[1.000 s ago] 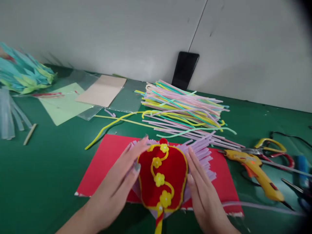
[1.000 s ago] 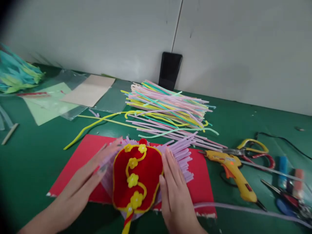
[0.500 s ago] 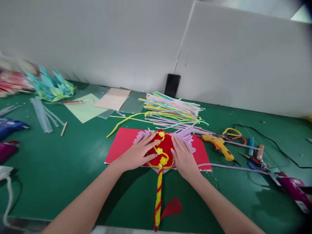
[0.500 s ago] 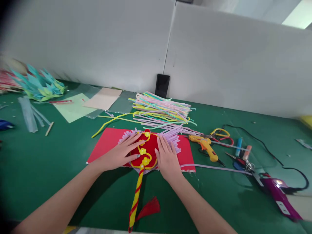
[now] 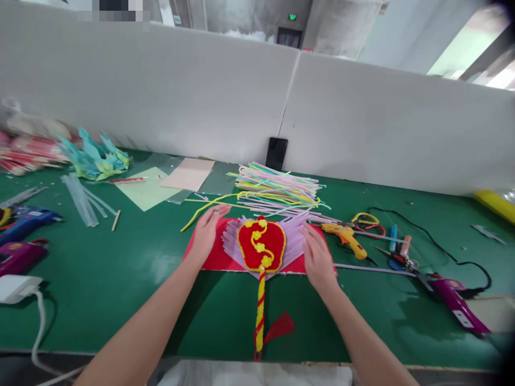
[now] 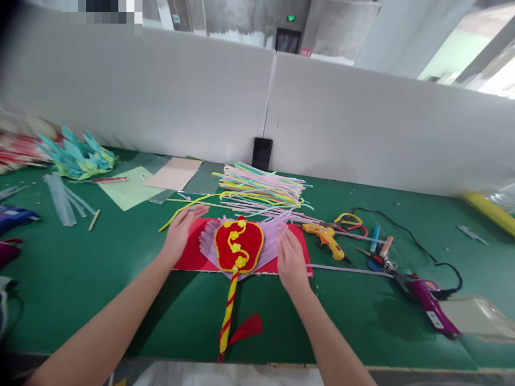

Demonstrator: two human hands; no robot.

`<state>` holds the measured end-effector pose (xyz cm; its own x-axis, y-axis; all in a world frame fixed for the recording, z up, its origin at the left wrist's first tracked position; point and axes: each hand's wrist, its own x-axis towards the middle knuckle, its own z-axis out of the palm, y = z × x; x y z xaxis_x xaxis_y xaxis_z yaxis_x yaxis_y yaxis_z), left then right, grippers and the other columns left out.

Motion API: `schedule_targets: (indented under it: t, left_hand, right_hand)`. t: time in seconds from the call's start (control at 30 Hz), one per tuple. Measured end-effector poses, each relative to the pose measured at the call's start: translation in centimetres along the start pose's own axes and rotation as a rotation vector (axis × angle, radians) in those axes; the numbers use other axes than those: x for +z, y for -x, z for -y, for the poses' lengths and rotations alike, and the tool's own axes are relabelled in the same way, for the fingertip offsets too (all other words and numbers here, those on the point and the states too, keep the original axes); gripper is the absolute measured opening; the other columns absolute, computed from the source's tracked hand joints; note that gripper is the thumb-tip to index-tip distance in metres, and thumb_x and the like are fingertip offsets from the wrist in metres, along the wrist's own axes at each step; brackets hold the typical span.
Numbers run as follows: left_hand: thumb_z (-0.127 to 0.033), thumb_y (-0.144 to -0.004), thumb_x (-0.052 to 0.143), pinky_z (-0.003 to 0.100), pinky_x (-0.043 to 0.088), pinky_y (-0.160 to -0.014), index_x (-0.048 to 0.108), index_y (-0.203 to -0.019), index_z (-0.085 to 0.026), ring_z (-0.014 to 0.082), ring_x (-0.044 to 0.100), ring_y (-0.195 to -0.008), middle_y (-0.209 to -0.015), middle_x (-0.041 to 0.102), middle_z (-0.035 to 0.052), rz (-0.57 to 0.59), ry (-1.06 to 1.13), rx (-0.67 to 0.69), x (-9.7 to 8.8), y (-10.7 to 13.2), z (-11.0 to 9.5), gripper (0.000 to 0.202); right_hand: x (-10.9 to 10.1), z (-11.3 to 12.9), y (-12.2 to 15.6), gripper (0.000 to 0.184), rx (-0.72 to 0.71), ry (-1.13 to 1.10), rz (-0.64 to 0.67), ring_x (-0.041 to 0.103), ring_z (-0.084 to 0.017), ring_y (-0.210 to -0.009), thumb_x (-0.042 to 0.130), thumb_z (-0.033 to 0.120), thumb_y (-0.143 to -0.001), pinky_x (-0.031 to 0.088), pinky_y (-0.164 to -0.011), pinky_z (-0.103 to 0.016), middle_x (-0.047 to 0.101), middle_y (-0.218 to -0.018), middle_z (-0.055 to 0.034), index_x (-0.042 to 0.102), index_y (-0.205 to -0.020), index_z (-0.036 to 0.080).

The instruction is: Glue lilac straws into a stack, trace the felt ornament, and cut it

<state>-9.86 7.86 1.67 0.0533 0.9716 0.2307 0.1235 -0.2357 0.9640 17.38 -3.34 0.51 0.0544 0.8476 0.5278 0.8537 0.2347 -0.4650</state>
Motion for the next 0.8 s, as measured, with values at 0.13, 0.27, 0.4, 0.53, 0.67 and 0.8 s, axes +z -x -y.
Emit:
schedule_targets:
  t: [0.13, 0.27, 0.4, 0.53, 0.67, 0.8]
  left_hand:
    - [-0.038, -0.088, 0.041, 0.037, 0.046, -0.096, 0.059, -0.100, -0.014, 0.0213, 0.065, -0.100, -0.107, 0.067, 0.0119, -0.150, 0.017, -0.010, -0.3, -0.7, 1.1, 0.033]
    - [-0.036, -0.086, 0.043, 0.035, 0.046, -0.095, 0.061, -0.095, -0.017, 0.0204, 0.064, -0.098, -0.102, 0.067, 0.0085, -0.160, -0.013, -0.014, 0.2, -0.4, 1.6, 0.028]
    - [-0.038, -0.086, 0.043, 0.034, 0.047, -0.093, 0.062, -0.093, -0.019, 0.0206, 0.065, -0.097, -0.099, 0.068, 0.0071, -0.125, -0.035, -0.032, 0.5, -0.1, 1.9, 0.027]
    - [-0.040, -0.087, 0.041, 0.035, 0.048, -0.090, 0.059, -0.095, -0.019, 0.0208, 0.065, -0.096, -0.100, 0.068, 0.0084, -0.145, -0.033, -0.049, 0.3, -0.2, 2.4, 0.030]
    - [-0.040, -0.087, 0.040, 0.035, 0.048, -0.092, 0.058, -0.095, -0.018, 0.0202, 0.065, -0.096, -0.101, 0.067, 0.0097, -0.159, -0.024, -0.057, -0.1, -0.1, 2.6, 0.030]
    - [-0.039, -0.088, 0.039, 0.036, 0.048, -0.092, 0.058, -0.095, -0.019, 0.0208, 0.066, -0.094, -0.099, 0.068, 0.0087, -0.154, -0.031, -0.074, -0.1, 0.2, 2.4, 0.029]
  right_hand:
    - [-5.7, -3.4, 1.5, 0.032, -0.009, 0.156, -0.137, 0.060, -0.021, -0.109, 0.040, 0.028, -0.096, 0.046, -0.099, -0.040, 0.066, -0.113, -0.0115, 0.061, -0.118, 0.018]
    - [-9.5, -7.2, 4.1, 0.036, 0.022, 0.337, 0.125, 0.066, -0.021, -0.095, 0.043, 0.038, -0.095, 0.055, -0.083, -0.035, 0.066, -0.109, -0.0116, 0.061, -0.119, 0.018]
    - [-9.6, -9.4, 5.8, 0.036, -0.125, 0.464, 0.272, 0.067, -0.022, -0.099, 0.035, 0.031, -0.096, 0.056, -0.083, -0.035, 0.067, -0.111, -0.0104, 0.064, -0.116, 0.021]
    - [-8.8, -9.6, 5.2, 0.037, -0.179, 0.473, 0.317, 0.069, -0.020, -0.084, 0.032, 0.024, -0.095, 0.058, -0.074, -0.032, 0.070, -0.097, -0.0108, 0.067, -0.105, 0.019]
    - [-10.2, -8.6, 3.8, 0.039, -0.223, 0.431, 0.367, 0.068, -0.015, -0.068, 0.031, 0.025, -0.096, 0.055, -0.061, -0.025, 0.067, -0.080, -0.0059, 0.068, -0.085, 0.021]
    - [-13.7, -6.6, 0.6, 0.034, -0.223, 0.475, 0.339, 0.068, -0.015, -0.075, 0.035, 0.029, -0.096, 0.051, -0.058, -0.024, 0.068, -0.092, -0.0056, 0.069, -0.097, 0.024]
